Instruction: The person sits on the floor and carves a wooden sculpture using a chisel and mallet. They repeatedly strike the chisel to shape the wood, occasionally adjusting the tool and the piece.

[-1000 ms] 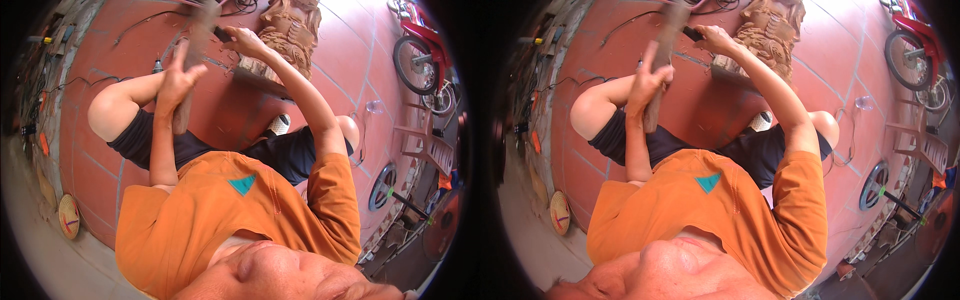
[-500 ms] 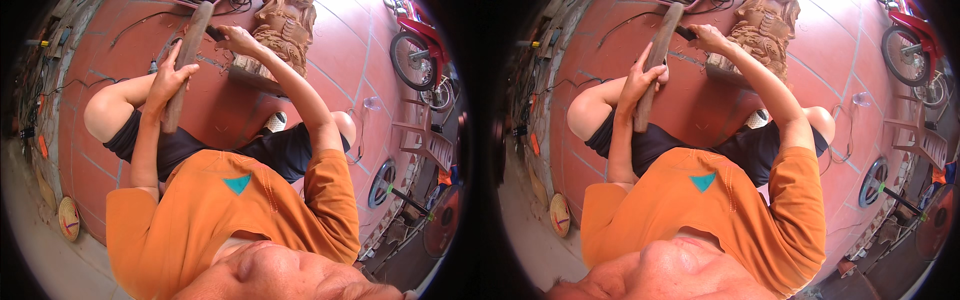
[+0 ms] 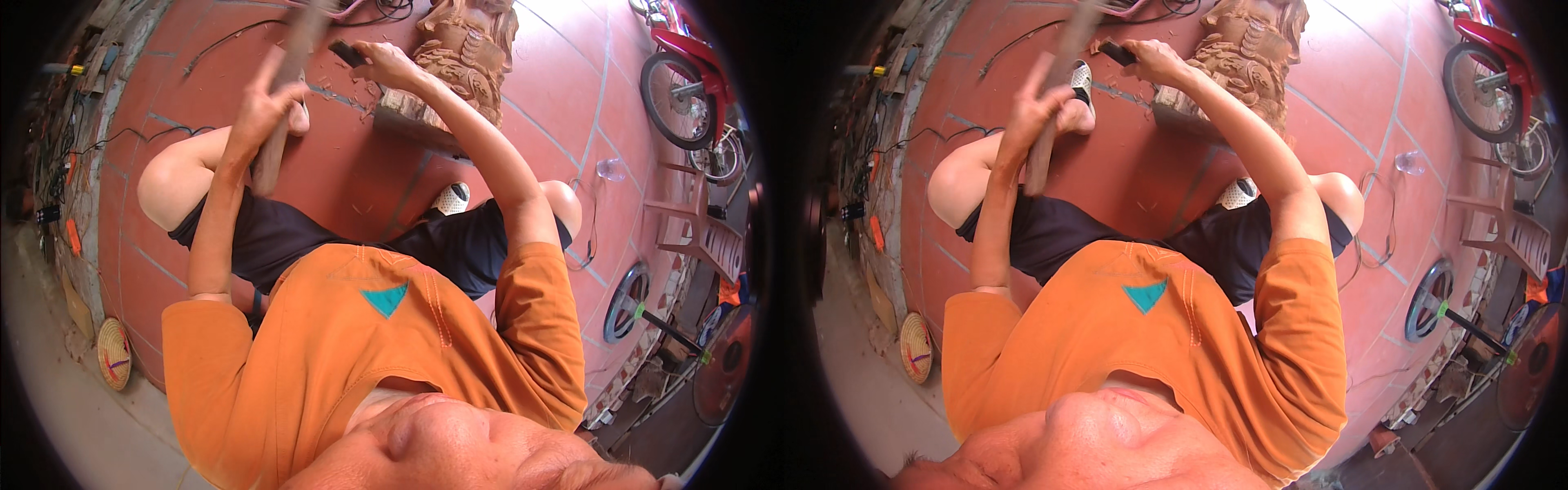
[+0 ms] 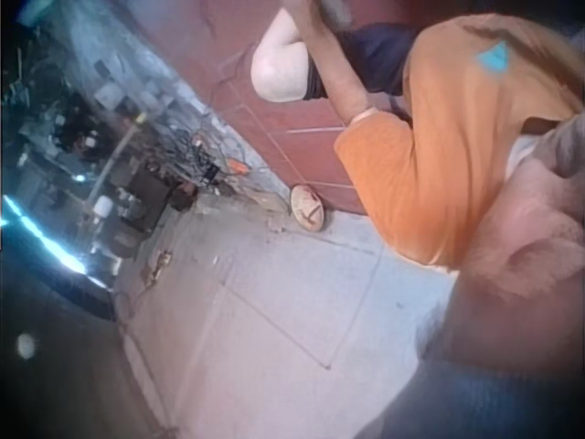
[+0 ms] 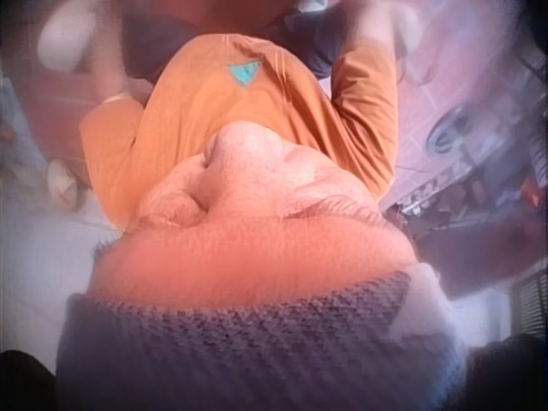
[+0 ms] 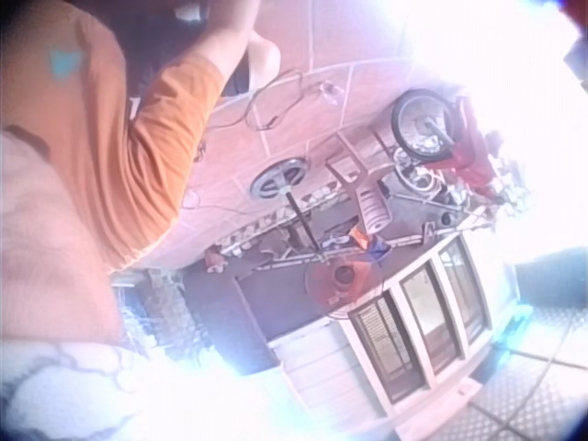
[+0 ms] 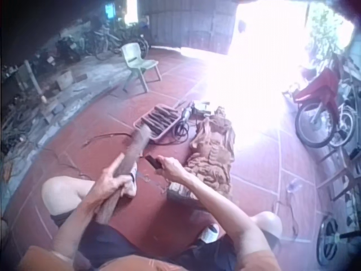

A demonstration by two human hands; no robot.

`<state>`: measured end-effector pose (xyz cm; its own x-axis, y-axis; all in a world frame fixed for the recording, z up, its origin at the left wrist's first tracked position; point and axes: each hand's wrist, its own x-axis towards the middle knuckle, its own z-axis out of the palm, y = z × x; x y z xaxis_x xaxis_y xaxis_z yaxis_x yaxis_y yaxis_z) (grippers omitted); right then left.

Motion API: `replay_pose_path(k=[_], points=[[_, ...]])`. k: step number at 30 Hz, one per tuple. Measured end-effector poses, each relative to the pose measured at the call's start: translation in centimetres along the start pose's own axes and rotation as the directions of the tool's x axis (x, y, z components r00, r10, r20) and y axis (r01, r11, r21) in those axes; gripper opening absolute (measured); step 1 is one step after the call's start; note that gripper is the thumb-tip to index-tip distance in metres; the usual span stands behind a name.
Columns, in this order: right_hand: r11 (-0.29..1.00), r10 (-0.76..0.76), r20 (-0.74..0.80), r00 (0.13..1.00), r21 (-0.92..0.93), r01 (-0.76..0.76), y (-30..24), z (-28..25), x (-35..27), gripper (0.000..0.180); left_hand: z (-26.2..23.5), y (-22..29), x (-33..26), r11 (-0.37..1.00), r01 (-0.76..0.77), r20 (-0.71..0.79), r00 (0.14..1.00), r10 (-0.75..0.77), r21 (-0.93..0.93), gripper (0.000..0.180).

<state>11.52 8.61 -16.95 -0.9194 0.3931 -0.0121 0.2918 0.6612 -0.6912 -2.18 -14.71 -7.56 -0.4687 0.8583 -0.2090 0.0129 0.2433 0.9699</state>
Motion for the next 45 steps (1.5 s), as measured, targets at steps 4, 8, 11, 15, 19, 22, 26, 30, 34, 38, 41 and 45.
replay_pose_path(k=[4, 8, 11, 15, 19, 22, 26, 30, 34, 38, 41, 45], points=[[0.995, -0.074, -0.066, 0.995, -0.073, 0.069, 0.5, 0.3, -0.2, 0.042, -1.7, -2.8, 1.5, 0.996, 0.017, 0.102, 0.995, -0.008, -0.082, 0.079], [0.997, -0.059, -0.077, 0.995, -0.063, 0.054, -0.1, 0.2, -0.4, 0.042, -1.9, 0.2, 1.3, 0.97, -0.147, -0.08, 0.988, 0.134, -0.194, 0.079], [0.995, -0.071, -0.07, 0.995, -0.079, 0.066, 0.0, 0.1, -0.4, 0.047, -1.1, 0.2, 1.5, 0.966, -0.253, -0.209, 0.948, 0.238, -0.047, 0.078], [0.995, -0.074, -0.075, 0.994, -0.068, 0.069, 0.3, 0.3, -0.1, 0.044, 0.2, -1.0, 0.8, 0.984, -0.164, -0.032, 0.986, 0.166, 0.071, 0.078], [0.988, -0.083, -0.048, 0.995, -0.135, 0.076, 0.3, 0.3, 0.1, 0.049, -1.1, -2.3, 1.5, 0.989, -0.073, 0.102, 0.991, 0.086, -0.126, 0.077], [0.99, -0.082, -0.075, 0.994, -0.118, 0.073, -0.1, 0.4, -0.4, 0.048, -0.9, 0.4, 1.3, 0.947, -0.199, -0.095, 0.979, 0.181, -0.253, 0.077], [0.992, -0.062, -0.056, 0.997, -0.113, 0.056, -0.1, 0.3, -0.2, 0.048, 0.3, 0.5, 1.3, 0.952, -0.298, -0.318, 0.911, 0.263, -0.067, 0.078], [0.986, -0.065, -0.037, 0.997, -0.153, 0.058, -0.3, 0.1, 0.0, 0.048, 1.0, -1.7, 0.4, 0.995, -0.076, 0.097, 0.993, 0.069, 0.071, 0.079], [0.991, -0.047, -0.04, 0.998, -0.13, 0.041, 0.0, 0.3, -0.2, 0.042, -1.1, -2.2, 1.9, 0.978, -0.147, 0.071, 0.985, 0.159, -0.147, 0.079], [0.994, -0.031, -0.044, 0.999, -0.103, 0.026, -0.5, 0.2, -0.3, 0.042, -0.4, 0.5, 1.6, 0.956, -0.268, -0.287, 0.931, 0.226, -0.116, 0.075], [0.993, -0.038, -0.038, 0.999, -0.112, 0.034, -0.4, 0.3, -0.1, 0.042, 0.5, -1.1, 1.5, 0.953, -0.288, -0.219, 0.927, 0.303, 0.098, 0.076], [0.994, -0.039, -0.015, 0.999, -0.105, 0.037, 0.0, 0.3, -0.1, 0.042, 0.6, -1.9, 0.7, 1.0, -0.016, 0.104, 0.994, 0.015, 0.011, 0.079]])
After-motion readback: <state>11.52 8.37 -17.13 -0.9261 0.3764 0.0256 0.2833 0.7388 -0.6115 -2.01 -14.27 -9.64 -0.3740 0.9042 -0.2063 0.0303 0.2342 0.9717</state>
